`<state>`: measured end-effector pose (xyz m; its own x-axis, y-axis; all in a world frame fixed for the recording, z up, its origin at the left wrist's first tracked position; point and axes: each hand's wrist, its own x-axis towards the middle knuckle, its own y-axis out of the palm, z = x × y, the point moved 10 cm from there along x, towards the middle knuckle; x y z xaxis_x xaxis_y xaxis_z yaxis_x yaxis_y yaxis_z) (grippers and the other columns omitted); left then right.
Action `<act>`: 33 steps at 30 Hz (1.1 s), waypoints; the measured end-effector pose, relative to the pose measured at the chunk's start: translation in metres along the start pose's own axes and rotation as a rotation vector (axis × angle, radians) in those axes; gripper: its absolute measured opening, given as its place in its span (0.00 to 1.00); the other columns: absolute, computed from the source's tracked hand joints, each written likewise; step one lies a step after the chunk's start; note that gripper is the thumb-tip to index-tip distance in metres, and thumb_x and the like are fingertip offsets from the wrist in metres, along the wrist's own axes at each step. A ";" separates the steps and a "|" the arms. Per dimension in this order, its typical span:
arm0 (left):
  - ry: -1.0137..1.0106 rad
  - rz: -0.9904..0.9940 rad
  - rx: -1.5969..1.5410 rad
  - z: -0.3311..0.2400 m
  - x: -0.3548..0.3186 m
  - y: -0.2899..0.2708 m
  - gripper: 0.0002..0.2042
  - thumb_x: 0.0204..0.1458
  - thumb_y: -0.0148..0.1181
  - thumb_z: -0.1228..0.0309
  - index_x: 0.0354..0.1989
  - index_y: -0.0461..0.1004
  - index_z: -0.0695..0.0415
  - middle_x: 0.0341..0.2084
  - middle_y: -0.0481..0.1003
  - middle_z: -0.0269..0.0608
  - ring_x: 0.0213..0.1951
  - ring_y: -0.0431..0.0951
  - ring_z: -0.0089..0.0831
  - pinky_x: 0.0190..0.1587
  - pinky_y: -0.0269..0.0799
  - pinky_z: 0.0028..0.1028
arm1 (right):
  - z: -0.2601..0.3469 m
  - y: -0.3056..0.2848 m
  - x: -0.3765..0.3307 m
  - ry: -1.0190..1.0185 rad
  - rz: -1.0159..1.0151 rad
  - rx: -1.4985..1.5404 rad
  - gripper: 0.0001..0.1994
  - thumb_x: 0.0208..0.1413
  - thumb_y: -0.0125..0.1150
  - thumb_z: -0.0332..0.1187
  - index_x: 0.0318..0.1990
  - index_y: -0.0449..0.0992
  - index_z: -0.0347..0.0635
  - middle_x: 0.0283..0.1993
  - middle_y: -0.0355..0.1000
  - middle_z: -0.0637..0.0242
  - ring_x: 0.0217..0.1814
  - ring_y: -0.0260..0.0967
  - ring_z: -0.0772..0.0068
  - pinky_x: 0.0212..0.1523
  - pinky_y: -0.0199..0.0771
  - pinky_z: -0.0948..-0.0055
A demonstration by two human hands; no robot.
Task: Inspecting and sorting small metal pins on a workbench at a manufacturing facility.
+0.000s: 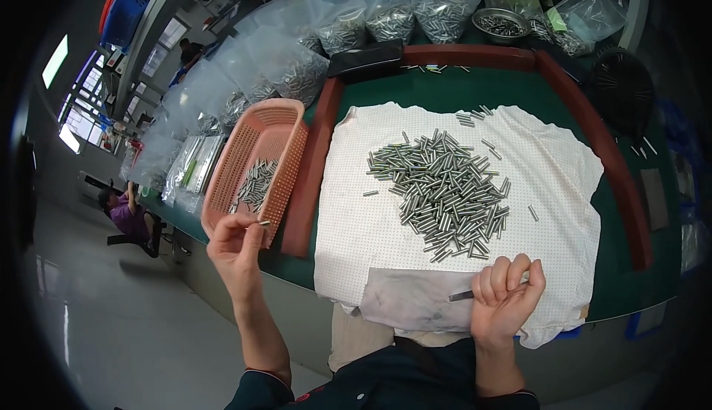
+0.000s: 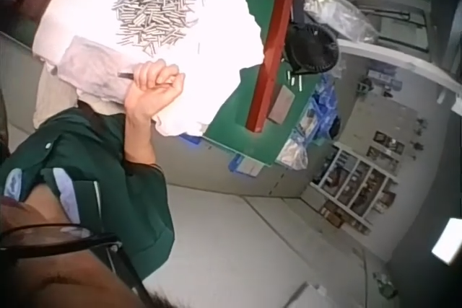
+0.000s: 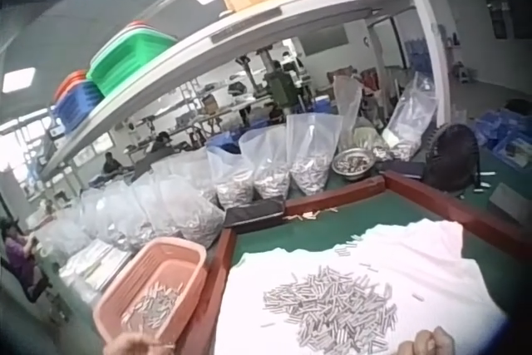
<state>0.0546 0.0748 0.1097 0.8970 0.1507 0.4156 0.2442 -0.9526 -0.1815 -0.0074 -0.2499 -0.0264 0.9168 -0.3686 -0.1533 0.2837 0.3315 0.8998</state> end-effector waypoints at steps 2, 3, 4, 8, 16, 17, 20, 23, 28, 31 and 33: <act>0.228 -0.137 0.631 -0.027 0.010 -0.027 0.03 0.44 0.55 0.84 0.28 0.69 0.65 0.21 0.71 0.38 0.23 0.71 0.27 0.26 0.66 0.22 | -0.003 0.003 -0.001 0.019 0.016 0.016 0.20 0.60 0.28 0.43 0.17 0.51 0.47 0.11 0.43 0.74 0.10 0.34 0.82 0.12 0.40 0.80; 0.303 -0.143 0.874 -0.030 0.014 -0.032 0.03 0.43 0.55 0.83 0.27 0.70 0.64 0.21 0.71 0.39 0.25 0.71 0.30 0.28 0.66 0.24 | -0.001 0.003 -0.001 0.016 0.025 0.011 0.20 0.60 0.28 0.43 0.17 0.51 0.48 0.11 0.43 0.74 0.10 0.34 0.82 0.12 0.40 0.80; 0.090 -0.198 0.843 -0.011 0.020 -0.053 0.05 0.42 0.55 0.82 0.28 0.70 0.63 0.24 0.70 0.40 0.32 0.70 0.37 0.33 0.65 0.28 | -0.001 0.003 -0.001 0.015 0.021 0.011 0.20 0.60 0.28 0.43 0.17 0.51 0.48 0.11 0.43 0.74 0.10 0.34 0.82 0.12 0.40 0.80; 0.442 -0.151 1.071 -0.036 0.017 -0.022 0.06 0.41 0.56 0.82 0.30 0.71 0.64 0.25 0.70 0.40 0.31 0.70 0.32 0.36 0.65 0.27 | -0.001 0.004 -0.002 0.015 0.037 0.003 0.20 0.60 0.27 0.42 0.17 0.51 0.48 0.11 0.44 0.74 0.10 0.35 0.82 0.13 0.41 0.80; 0.405 0.460 0.753 0.034 0.002 0.136 0.05 0.39 0.56 0.79 0.27 0.72 0.64 0.24 0.68 0.43 0.30 0.69 0.38 0.33 0.66 0.33 | 0.000 0.003 -0.002 0.015 0.038 0.005 0.20 0.60 0.27 0.42 0.17 0.52 0.47 0.11 0.44 0.74 0.11 0.36 0.81 0.13 0.41 0.80; 0.413 0.483 0.766 0.044 0.002 0.143 0.04 0.41 0.54 0.79 0.26 0.72 0.64 0.24 0.68 0.44 0.30 0.68 0.39 0.34 0.66 0.34 | -0.002 0.004 -0.002 0.025 0.047 0.009 0.20 0.60 0.27 0.42 0.17 0.52 0.47 0.11 0.44 0.74 0.11 0.36 0.81 0.13 0.41 0.80; 0.374 0.464 0.795 0.056 0.005 0.149 0.04 0.40 0.56 0.79 0.26 0.72 0.63 0.23 0.68 0.42 0.30 0.69 0.38 0.33 0.65 0.33 | -0.002 0.004 -0.001 0.027 0.054 0.001 0.20 0.60 0.27 0.42 0.17 0.52 0.47 0.11 0.44 0.74 0.11 0.36 0.81 0.14 0.41 0.80; 0.476 0.586 0.687 0.046 -0.005 0.168 0.03 0.40 0.56 0.78 0.25 0.71 0.62 0.23 0.68 0.41 0.31 0.69 0.37 0.34 0.63 0.32 | -0.001 0.003 -0.001 0.031 0.046 -0.001 0.20 0.60 0.27 0.42 0.17 0.52 0.47 0.11 0.44 0.74 0.11 0.36 0.81 0.14 0.41 0.79; 0.578 0.558 0.636 0.035 -0.003 0.177 0.05 0.39 0.57 0.77 0.26 0.71 0.61 0.24 0.68 0.39 0.29 0.68 0.35 0.35 0.62 0.30 | -0.003 0.002 -0.001 0.042 0.055 -0.007 0.20 0.60 0.26 0.43 0.17 0.52 0.47 0.11 0.45 0.74 0.10 0.35 0.81 0.14 0.41 0.79; 0.586 0.663 0.667 0.039 0.000 0.186 0.06 0.39 0.58 0.77 0.28 0.72 0.61 0.24 0.68 0.39 0.30 0.68 0.35 0.35 0.62 0.30 | -0.001 0.002 -0.001 0.043 0.046 -0.014 0.20 0.60 0.26 0.43 0.17 0.52 0.47 0.11 0.44 0.74 0.10 0.35 0.81 0.14 0.41 0.79; 0.611 0.698 0.656 0.034 0.000 0.188 0.06 0.38 0.58 0.76 0.27 0.72 0.60 0.25 0.68 0.39 0.31 0.67 0.34 0.35 0.62 0.30 | -0.001 0.002 -0.001 0.041 0.049 -0.010 0.20 0.60 0.27 0.43 0.17 0.52 0.47 0.11 0.45 0.74 0.10 0.35 0.81 0.14 0.41 0.79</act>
<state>0.1132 -0.0956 0.0450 0.6269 -0.6838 0.3734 0.0685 -0.4291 -0.9007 -0.0070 -0.2481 -0.0248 0.9404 -0.3161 -0.1255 0.2404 0.3568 0.9027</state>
